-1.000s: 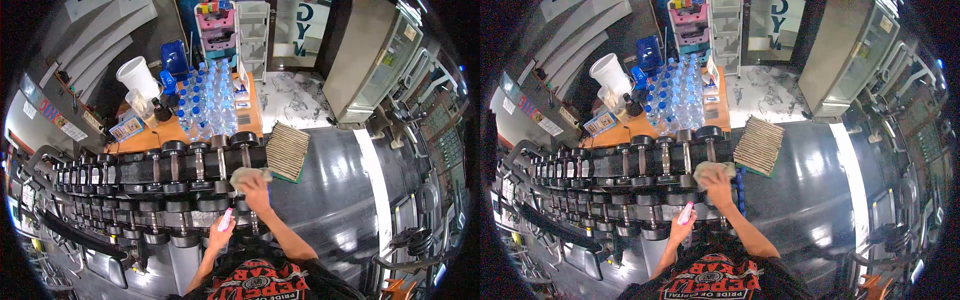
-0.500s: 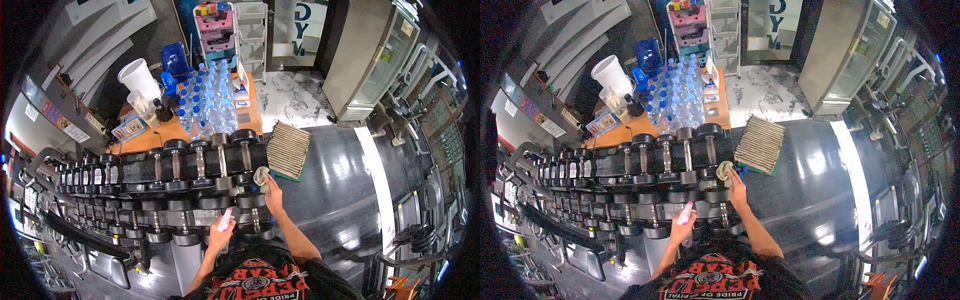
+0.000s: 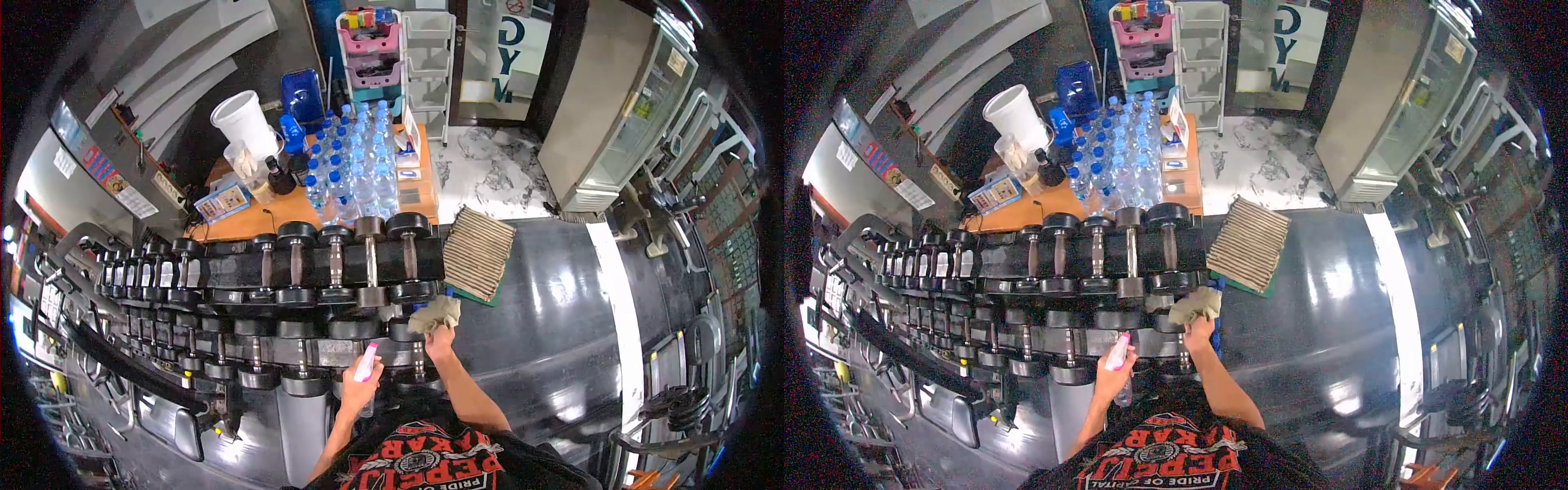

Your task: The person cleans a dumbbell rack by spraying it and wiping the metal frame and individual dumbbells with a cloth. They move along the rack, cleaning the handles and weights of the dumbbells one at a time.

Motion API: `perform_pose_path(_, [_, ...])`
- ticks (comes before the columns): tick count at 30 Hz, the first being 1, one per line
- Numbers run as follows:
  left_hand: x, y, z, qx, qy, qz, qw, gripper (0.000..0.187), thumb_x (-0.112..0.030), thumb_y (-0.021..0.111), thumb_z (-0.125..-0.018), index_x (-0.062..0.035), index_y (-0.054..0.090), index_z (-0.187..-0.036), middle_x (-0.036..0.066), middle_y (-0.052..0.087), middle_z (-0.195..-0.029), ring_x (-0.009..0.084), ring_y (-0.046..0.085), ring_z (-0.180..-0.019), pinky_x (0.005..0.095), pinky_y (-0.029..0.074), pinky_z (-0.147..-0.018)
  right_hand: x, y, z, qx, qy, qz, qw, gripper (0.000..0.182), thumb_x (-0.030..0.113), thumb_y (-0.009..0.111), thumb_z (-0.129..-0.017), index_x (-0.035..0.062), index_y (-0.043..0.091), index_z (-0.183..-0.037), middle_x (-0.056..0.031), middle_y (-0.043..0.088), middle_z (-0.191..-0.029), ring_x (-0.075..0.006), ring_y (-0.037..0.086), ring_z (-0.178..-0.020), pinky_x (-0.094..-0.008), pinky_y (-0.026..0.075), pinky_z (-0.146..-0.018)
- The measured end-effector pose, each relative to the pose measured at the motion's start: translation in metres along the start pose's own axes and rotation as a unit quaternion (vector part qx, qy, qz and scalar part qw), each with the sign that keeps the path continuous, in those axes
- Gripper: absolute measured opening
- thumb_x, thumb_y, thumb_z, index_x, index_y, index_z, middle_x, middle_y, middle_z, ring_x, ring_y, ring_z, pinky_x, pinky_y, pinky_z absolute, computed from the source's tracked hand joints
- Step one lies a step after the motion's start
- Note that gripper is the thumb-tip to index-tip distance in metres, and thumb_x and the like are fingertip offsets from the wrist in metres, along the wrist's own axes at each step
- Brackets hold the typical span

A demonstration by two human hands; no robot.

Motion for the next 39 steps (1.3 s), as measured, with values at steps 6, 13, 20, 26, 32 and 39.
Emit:
perform_pose_path(6, [0.006, 0.001, 0.006, -0.026, -0.003, 0.013, 1.0, 0.017, -0.01, 0.066, -0.084, -0.0035, 0.062, -0.1, 0.0, 0.058, -0.066, 0.0061, 0.052, -0.051, 0.0232, 0.043, -0.046, -0.032, 0.0, -0.004, 0.105, 0.106, -0.062, 0.987, 0.026, 0.018, 0.034, -0.097, 0.0184, 0.052, -0.115, -0.0005, 0.059, -0.11, -0.0219, 0.057, -0.099, -0.042, 0.049, -0.084])
perform_pose_path(13, [0.004, 0.009, 0.009, -0.029, -0.017, 0.038, 0.999, 0.016, -0.009, 0.065, -0.084, -0.0026, 0.063, -0.098, 0.001, 0.058, -0.064, 0.0067, 0.053, -0.05, 0.0241, 0.043, -0.046, -0.033, 0.038, -0.023, 0.078, 0.127, 0.012, 0.989, 0.026, 0.034, 0.042, -0.098, 0.0156, 0.053, -0.113, -0.0019, 0.058, -0.114, -0.0211, 0.055, -0.104, -0.0424, 0.044, -0.091])
perform_pose_path(20, [0.005, 0.017, 0.007, -0.037, -0.011, 0.018, 0.999, 0.017, -0.01, 0.066, -0.084, -0.0023, 0.063, -0.098, 0.001, 0.059, -0.066, 0.0065, 0.053, -0.051, 0.024, 0.043, -0.046, -0.019, 0.058, 0.016, 0.077, 0.181, -0.013, 0.98, 0.024, 0.013, 0.035, -0.096, 0.014, 0.055, -0.109, -0.0066, 0.061, -0.107, -0.0245, 0.059, -0.1, -0.044, 0.05, -0.086])
perform_pose_path(26, [0.01, 0.019, 0.007, -0.048, -0.028, 0.037, 0.998, 0.017, -0.01, 0.066, -0.084, -0.0024, 0.063, -0.098, 0.0, 0.059, -0.067, 0.0061, 0.053, -0.051, 0.0236, 0.043, -0.046, 0.002, 0.042, 0.071, 0.227, 0.181, 0.061, 0.955, 0.024, 0.02, 0.04, -0.097, 0.0224, 0.047, -0.119, 0.0011, 0.051, -0.122, -0.0199, 0.047, -0.114, -0.0425, 0.036, -0.095])
perform_pose_path(32, [0.003, 0.023, 0.005, -0.046, -0.02, 0.035, 0.998, 0.017, -0.011, 0.066, -0.084, -0.0036, 0.063, -0.099, 0.0, 0.058, -0.066, 0.0056, 0.052, -0.051, 0.0236, 0.042, -0.047, -0.01, 0.009, 0.039, 0.155, 0.213, 0.143, 0.954, 0.02, 0.018, 0.039, -0.096, 0.0189, 0.049, -0.113, -0.0028, 0.053, -0.117, -0.0244, 0.051, -0.109, -0.0506, 0.036, -0.097])
perform_pose_path(39, [-0.002, 0.022, 0.008, -0.044, -0.033, 0.023, 0.998, 0.019, -0.007, 0.066, -0.083, -0.0007, 0.062, -0.1, 0.002, 0.062, -0.074, 0.006, 0.054, -0.055, 0.0231, 0.046, -0.048, -0.075, 0.01, -0.028, 0.065, 0.199, 0.027, 0.978, 0.026, 0.01, 0.038, -0.09, 0.014, 0.05, -0.112, -0.0061, 0.055, -0.115, -0.0267, 0.051, -0.11, -0.049, 0.042, -0.094])
Point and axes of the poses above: each hand's wrist, its own z-axis away from the middle knuckle, its own y-axis out of the palm, x = y × z, the point moved 9 cm from there along -z, towards the middle knuckle
